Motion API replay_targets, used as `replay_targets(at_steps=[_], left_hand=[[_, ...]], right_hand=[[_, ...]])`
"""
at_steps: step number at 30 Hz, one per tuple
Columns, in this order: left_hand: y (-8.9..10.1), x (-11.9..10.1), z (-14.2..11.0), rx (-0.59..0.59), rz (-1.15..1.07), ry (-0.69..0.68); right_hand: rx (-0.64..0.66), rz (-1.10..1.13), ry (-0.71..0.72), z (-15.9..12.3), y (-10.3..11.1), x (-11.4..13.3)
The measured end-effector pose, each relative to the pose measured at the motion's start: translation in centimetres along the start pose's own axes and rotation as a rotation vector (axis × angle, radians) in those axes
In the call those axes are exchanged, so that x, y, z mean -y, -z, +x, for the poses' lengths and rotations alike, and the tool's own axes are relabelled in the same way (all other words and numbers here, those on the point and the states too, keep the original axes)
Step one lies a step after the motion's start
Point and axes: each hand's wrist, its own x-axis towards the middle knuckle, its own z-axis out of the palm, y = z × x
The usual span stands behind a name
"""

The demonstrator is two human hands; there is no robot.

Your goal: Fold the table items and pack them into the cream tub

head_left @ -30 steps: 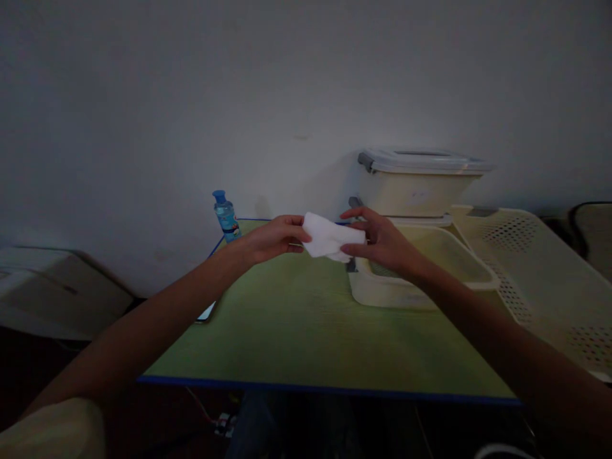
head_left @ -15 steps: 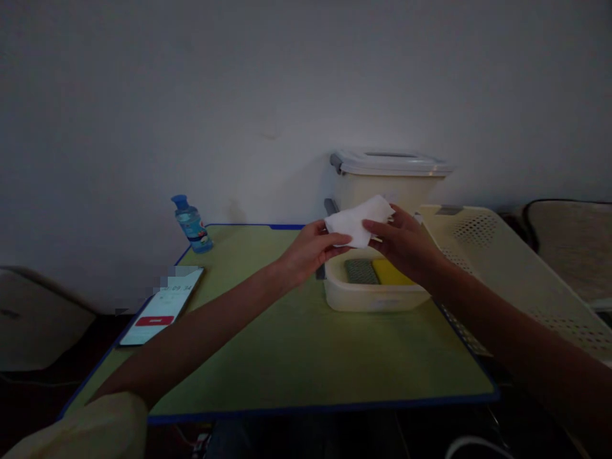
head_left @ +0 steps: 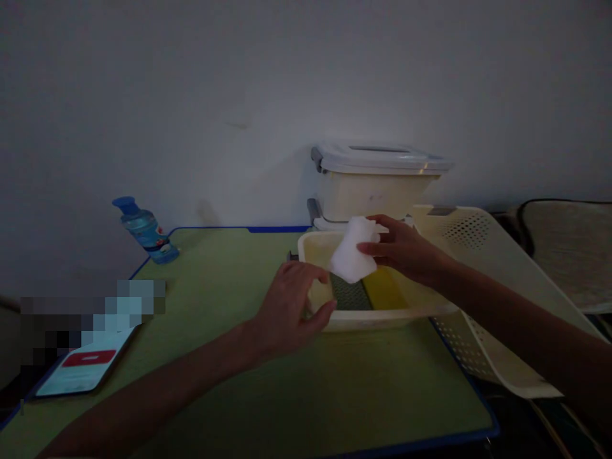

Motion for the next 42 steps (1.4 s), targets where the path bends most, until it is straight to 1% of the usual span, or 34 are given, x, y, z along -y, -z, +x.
replay_targets(at_steps=[2,3,5,7,10,14,16,18,21,24,26,29,34,37,40,42], left_hand=[[-0.5,0.5,-1.3,-0.042,0.108,-0.191],[-0.8,0.8,-1.8,-0.06,0.138,-0.255],[-1.5,1.3,-2.8,-0.095,0.187,-0.33],[-2.2,1.7,-3.4,-0.131,0.223,-0.37],[-2.8,2.0,-3.7,-0.185,0.233,-0.386],[-3.1,2.1,-3.7,-0.221,0.232,-0.375],[-3.2,2.1,-3.8,-0.218,0.234,-0.369],[-3.3,2.1,-3.9,-0.216,0.237,-0.349],[-3.4,2.2,-4.0,-0.232,0.245,-0.333],[-3.6,2.2,-3.9,-0.259,0.241,-0.356],[-3.6,2.2,-3.8,-0.283,0.235,-0.357],[-3.7,2.2,-3.8,-0.289,0.251,-0.349],[-3.8,2.3,-4.0,-0.288,0.258,-0.353],[-3.8,2.4,-3.9,-0.291,0.26,-0.35],[-3.7,2.3,-3.8,-0.293,0.264,-0.371],[-3.7,2.3,-3.8,-0.292,0.261,-0.38]], right_hand=[[0.027,-0.042,-0.078,0.6,0.1,-0.7],[0.041,-0.06,-0.112,0.8,0.1,-1.1],[0.07,-0.089,-0.178,1.3,-0.2,-2.0],[0.088,-0.116,-0.249,1.7,-0.6,-2.7],[0.139,-0.099,-0.344,2.3,-1.2,-3.8],[0.284,-0.022,-0.417,3.0,-2.0,-4.9],[0.288,-0.032,-0.456,3.2,-2.5,-5.5],[0.254,-0.073,-0.486,3.4,-3.0,-6.0],[0.254,-0.122,-0.491,3.5,-3.5,-6.5],[0.271,-0.166,-0.471,3.5,-3.6,-6.8],[0.277,-0.241,-0.439,3.6,-3.7,-7.0],[0.31,-0.421,-0.339,3.8,-3.7,-7.2],[0.38,-0.761,-0.038,3.9,-3.6,-7.5],[0.399,-0.916,0.1,3.7,-3.3,-7.5],[0.41,-1.074,0.299,3.6,-3.0,-7.1],[0.465,-1.123,0.392,3.5,-2.9,-6.7]])
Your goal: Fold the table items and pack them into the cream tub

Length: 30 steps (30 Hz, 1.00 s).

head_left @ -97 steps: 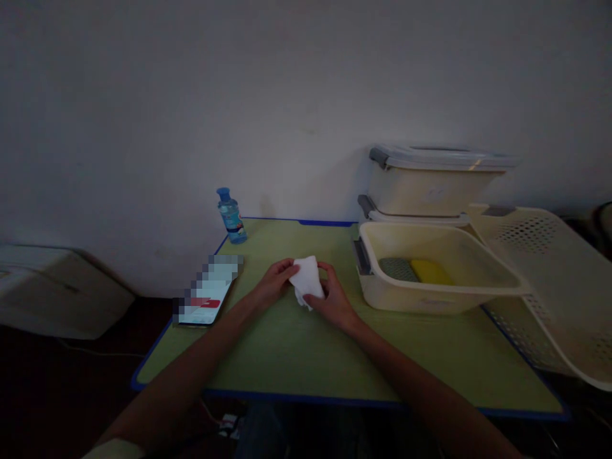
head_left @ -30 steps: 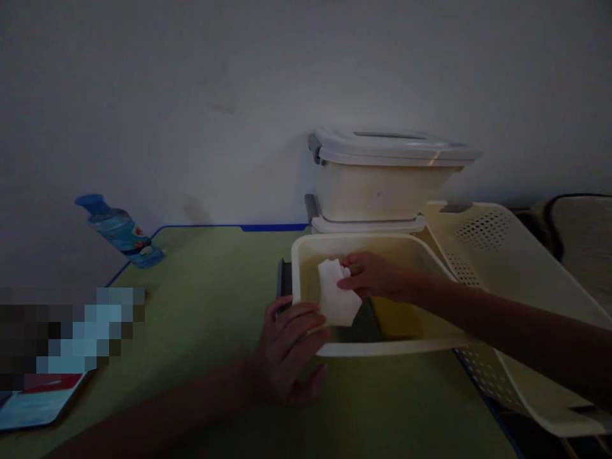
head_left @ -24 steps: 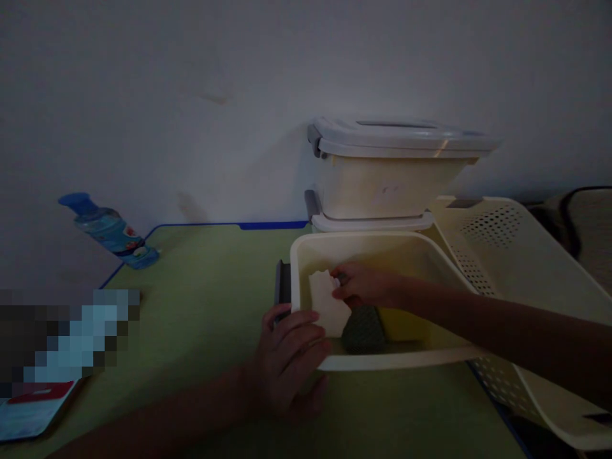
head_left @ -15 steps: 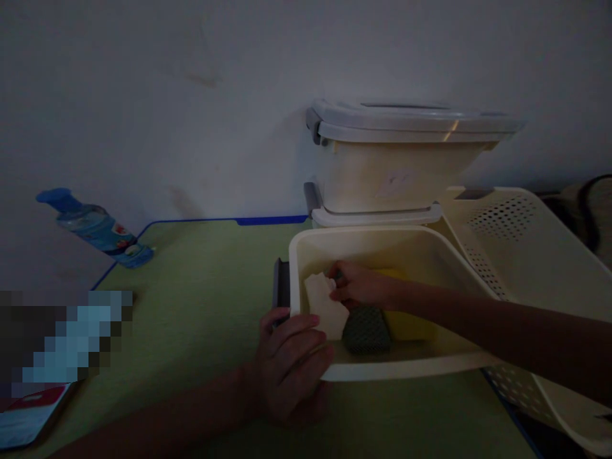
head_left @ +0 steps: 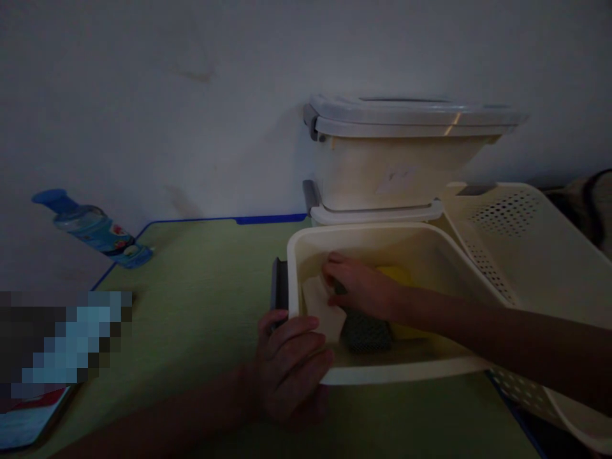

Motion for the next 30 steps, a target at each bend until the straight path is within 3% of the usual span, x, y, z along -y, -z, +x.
replay_targets(at_steps=[5,7,15,24,30], left_hand=[[0.03,-0.09,0.07,0.006,-0.015,0.006],[0.04,-0.14,0.15,-0.003,-0.02,-0.002],[0.01,-0.06,0.22,-0.006,0.003,-0.008],[-0.16,0.08,0.42,-0.037,-0.006,-0.026],[-0.24,0.09,0.51,-0.041,-0.015,-0.012]], right_hand=[[0.271,0.033,0.147,-0.22,0.77,0.73],[0.31,0.018,0.161,-0.39,0.75,0.94],[0.262,-0.022,0.083,-0.76,0.3,0.98],[0.301,-0.111,0.107,-0.79,-0.07,0.91],[0.268,-0.18,0.012,-0.63,0.21,0.87]])
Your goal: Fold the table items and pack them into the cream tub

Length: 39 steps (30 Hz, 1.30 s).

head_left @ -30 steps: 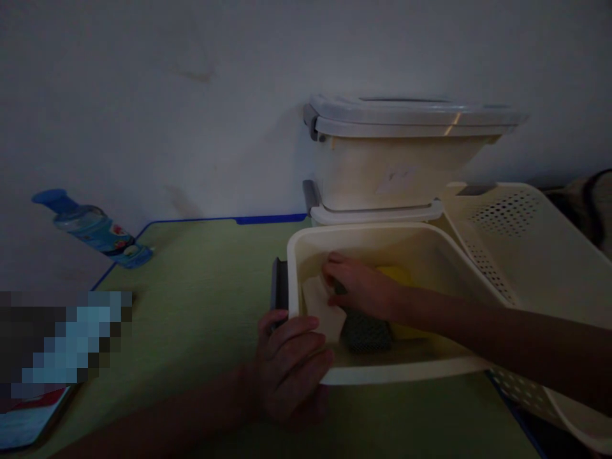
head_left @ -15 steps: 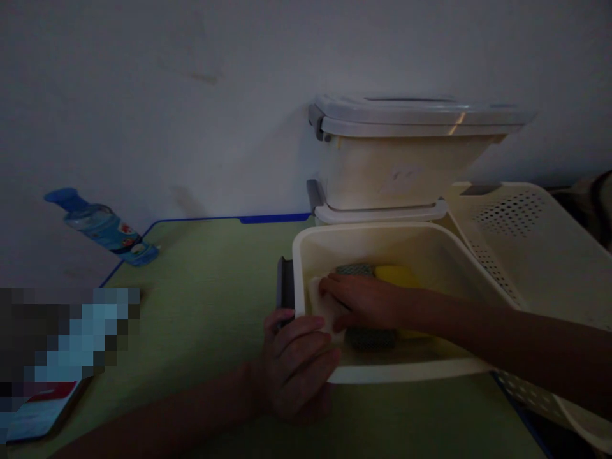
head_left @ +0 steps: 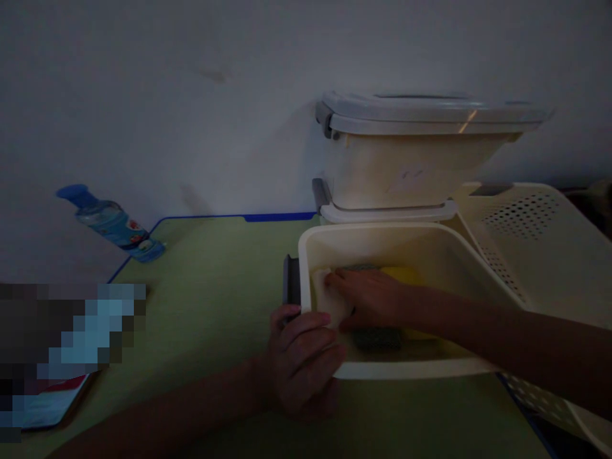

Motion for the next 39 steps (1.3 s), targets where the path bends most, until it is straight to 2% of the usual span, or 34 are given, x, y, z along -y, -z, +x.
replay_targets(at_steps=[4,8,12,18,26,35,39], left_hand=[[0.0,0.1,0.0,-0.006,-0.003,-0.005],[-0.2,0.1,0.0,-0.019,0.001,-0.024],[-0.3,0.0,-0.2,-0.036,-0.007,-0.021],[-0.4,0.1,-0.4,-0.033,-0.019,-0.032],[-0.2,0.1,-0.2,-0.003,-0.031,0.0],[-0.1,0.3,0.2,-0.009,-0.048,-0.002],[-0.2,0.4,0.2,-0.034,-0.041,-0.006]], right_hand=[[-0.011,-0.001,0.01,0.0,0.3,-0.1],[-0.099,0.043,0.066,0.4,0.7,-0.2],[-0.168,0.152,0.017,0.9,1.2,0.0],[-0.073,0.375,-0.058,1.2,0.9,0.2],[-0.03,0.469,-0.012,1.6,-0.8,-0.5],[0.062,0.472,0.001,1.7,-0.9,-0.8],[0.06,0.431,0.035,1.6,-0.7,-0.8]])
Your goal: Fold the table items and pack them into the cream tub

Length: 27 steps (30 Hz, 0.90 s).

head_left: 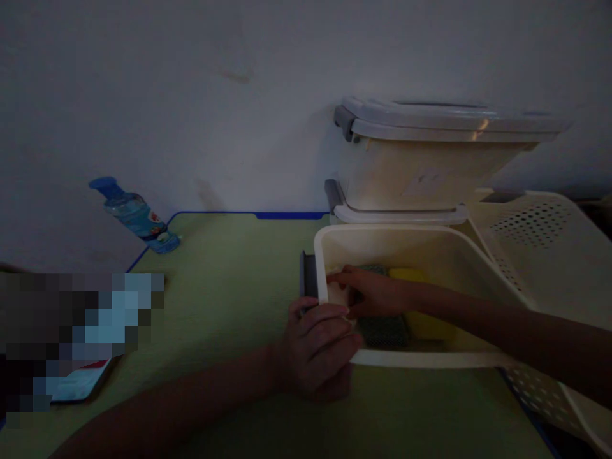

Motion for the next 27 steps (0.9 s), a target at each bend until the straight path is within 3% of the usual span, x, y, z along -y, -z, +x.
replay_targets(at_steps=[8,13,20,27], left_hand=[[0.0,0.4,-0.2,-0.004,0.005,-0.045],[1.0,1.1,0.1,0.125,0.047,-0.113],[3.8,1.1,1.2,0.478,0.07,-0.144],[6.6,1.1,1.8,0.594,0.185,-0.118]], right_hand=[[0.013,-0.116,0.016,-0.2,1.2,1.3],[-0.003,-0.114,0.021,-1.2,1.9,3.0],[-0.192,-0.141,0.088,-2.8,3.1,6.2],[-0.44,-0.232,0.096,-3.7,4.9,11.2]])
